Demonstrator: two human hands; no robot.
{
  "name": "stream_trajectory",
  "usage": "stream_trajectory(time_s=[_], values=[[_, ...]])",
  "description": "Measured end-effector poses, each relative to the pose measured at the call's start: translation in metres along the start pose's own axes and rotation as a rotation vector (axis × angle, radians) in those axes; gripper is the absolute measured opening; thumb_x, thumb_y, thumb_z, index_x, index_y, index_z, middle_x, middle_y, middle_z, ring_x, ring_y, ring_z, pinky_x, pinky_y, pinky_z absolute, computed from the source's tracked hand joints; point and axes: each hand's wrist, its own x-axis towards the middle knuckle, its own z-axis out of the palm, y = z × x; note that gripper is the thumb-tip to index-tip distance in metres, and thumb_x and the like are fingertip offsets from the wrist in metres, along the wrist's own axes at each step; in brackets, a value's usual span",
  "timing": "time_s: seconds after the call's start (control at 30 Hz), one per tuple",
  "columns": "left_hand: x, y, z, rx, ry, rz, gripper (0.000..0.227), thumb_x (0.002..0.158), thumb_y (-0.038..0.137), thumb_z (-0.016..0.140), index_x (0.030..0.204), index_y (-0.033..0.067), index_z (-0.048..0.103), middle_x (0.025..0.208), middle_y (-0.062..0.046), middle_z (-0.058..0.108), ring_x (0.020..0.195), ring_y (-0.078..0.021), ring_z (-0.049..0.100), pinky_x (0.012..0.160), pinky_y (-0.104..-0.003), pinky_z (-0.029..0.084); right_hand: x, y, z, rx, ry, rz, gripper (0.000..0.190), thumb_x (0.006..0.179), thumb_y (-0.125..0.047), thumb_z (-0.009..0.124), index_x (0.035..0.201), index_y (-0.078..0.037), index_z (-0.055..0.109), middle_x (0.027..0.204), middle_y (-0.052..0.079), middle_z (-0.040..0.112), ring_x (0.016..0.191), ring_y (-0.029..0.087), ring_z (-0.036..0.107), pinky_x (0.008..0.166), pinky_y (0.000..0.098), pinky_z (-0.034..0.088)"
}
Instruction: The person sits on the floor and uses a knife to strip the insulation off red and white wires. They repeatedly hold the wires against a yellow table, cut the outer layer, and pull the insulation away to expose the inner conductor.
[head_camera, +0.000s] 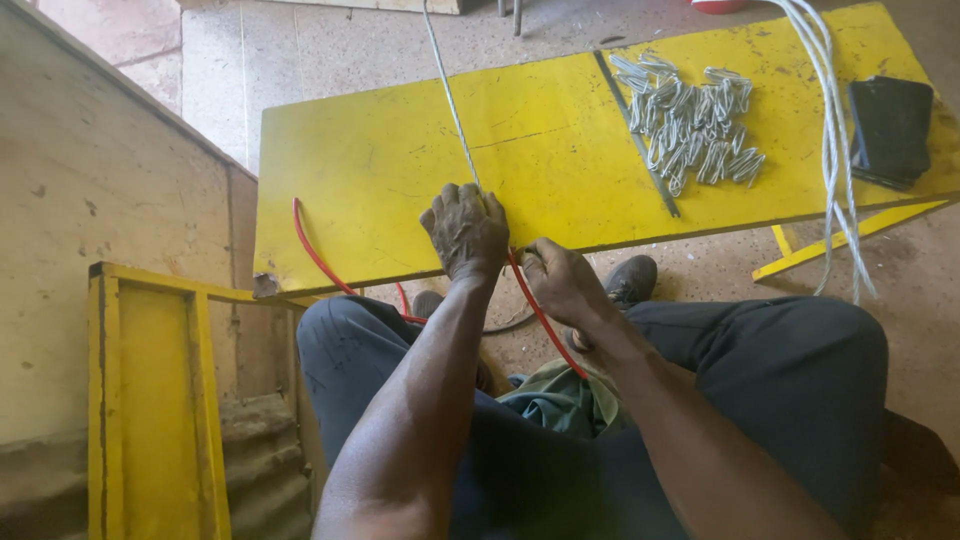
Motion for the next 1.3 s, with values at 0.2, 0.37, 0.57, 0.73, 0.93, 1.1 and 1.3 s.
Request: stream_trajectory(time_s=[0.2, 0.37, 0.57, 0.73, 0.93, 1.1, 1.3], values=[[0.003, 0.01, -0.021, -0.003, -0.145, -0.045, 0.023, 0.106, 0.034, 0.047, 0.102, 0.0198, 0.065, 0.102, -0.004, 0.059, 0.101, -0.0205, 0.061, 0.097, -0.041, 0.039, 0.007, 0.002, -0.005, -0.066, -0.027, -0.031, 0.044, 0.105, -0.046, 0.048, 0.12, -0.011, 0.071, 0.107, 0.027, 0.076, 0.111, 0.051, 0.072, 0.094, 0.0651, 0.056], [0.004, 0.013, -0.024, 0.022, -0.191, -0.064, 0.023, 0.105, 0.035, 0.048, 0.104, 0.02, 0.065, 0.105, -0.004, 0.059, 0.103, -0.0205, 0.062, 0.096, -0.041, 0.039, 0.011, 0.003, -0.004, -0.069, -0.022, -0.043, 0.046, 0.108, -0.046, 0.047, 0.12, -0.009, 0.072, 0.108, 0.028, 0.076, 0.109, 0.051, 0.073, 0.094, 0.0628, 0.057], [0.004, 0.009, -0.013, 0.016, -0.116, -0.038, 0.024, 0.103, 0.036, 0.051, 0.101, 0.0177, 0.066, 0.103, -0.005, 0.058, 0.1, -0.0226, 0.062, 0.092, -0.041, 0.039, 0.022, 0.004, -0.001, -0.228, -0.032, 0.013, 0.041, 0.103, -0.045, 0.045, 0.114, -0.015, 0.072, 0.104, 0.024, 0.077, 0.108, 0.048, 0.074, 0.093, 0.0619, 0.057], [0.003, 0.01, -0.017, 0.027, -0.127, -0.033, 0.023, 0.104, 0.033, 0.049, 0.101, 0.0182, 0.066, 0.103, -0.005, 0.058, 0.098, -0.0225, 0.061, 0.092, -0.041, 0.038, 0.021, -0.003, -0.004, -0.255, -0.044, 0.02, 0.04, 0.103, -0.042, 0.044, 0.115, -0.013, 0.07, 0.105, 0.026, 0.076, 0.111, 0.05, 0.073, 0.094, 0.0629, 0.057], [0.003, 0.009, -0.011, 0.05, -0.094, -0.023, 0.022, 0.103, 0.032, 0.048, 0.099, 0.0179, 0.065, 0.101, -0.006, 0.057, 0.098, -0.0237, 0.061, 0.091, -0.042, 0.038, 0.01, -0.007, -0.003, -0.204, -0.047, 0.031, 0.038, 0.103, -0.038, 0.044, 0.11, -0.01, 0.069, 0.105, 0.032, 0.074, 0.11, 0.053, 0.071, 0.093, 0.0629, 0.057], [0.001, 0.01, -0.014, 0.069, -0.11, -0.032, 0.021, 0.103, 0.031, 0.047, 0.097, 0.0202, 0.064, 0.1, -0.003, 0.058, 0.095, -0.0217, 0.059, 0.091, -0.041, 0.037, 0.007, -0.002, 0.002, -0.211, -0.055, 0.029, 0.038, 0.103, -0.039, 0.044, 0.108, -0.009, 0.068, 0.104, 0.034, 0.073, 0.111, 0.055, 0.07, 0.092, 0.0645, 0.056], [0.006, 0.013, -0.015, 0.089, -0.131, -0.039, 0.022, 0.104, 0.03, 0.046, 0.099, 0.02, 0.064, 0.099, -0.003, 0.059, 0.097, -0.0216, 0.06, 0.094, -0.043, 0.038, -0.001, -0.007, 0.001, -0.228, -0.055, 0.045, 0.038, 0.102, -0.037, 0.045, 0.109, -0.008, 0.068, 0.102, 0.034, 0.074, 0.109, 0.053, 0.072, 0.091, 0.0617, 0.057]])
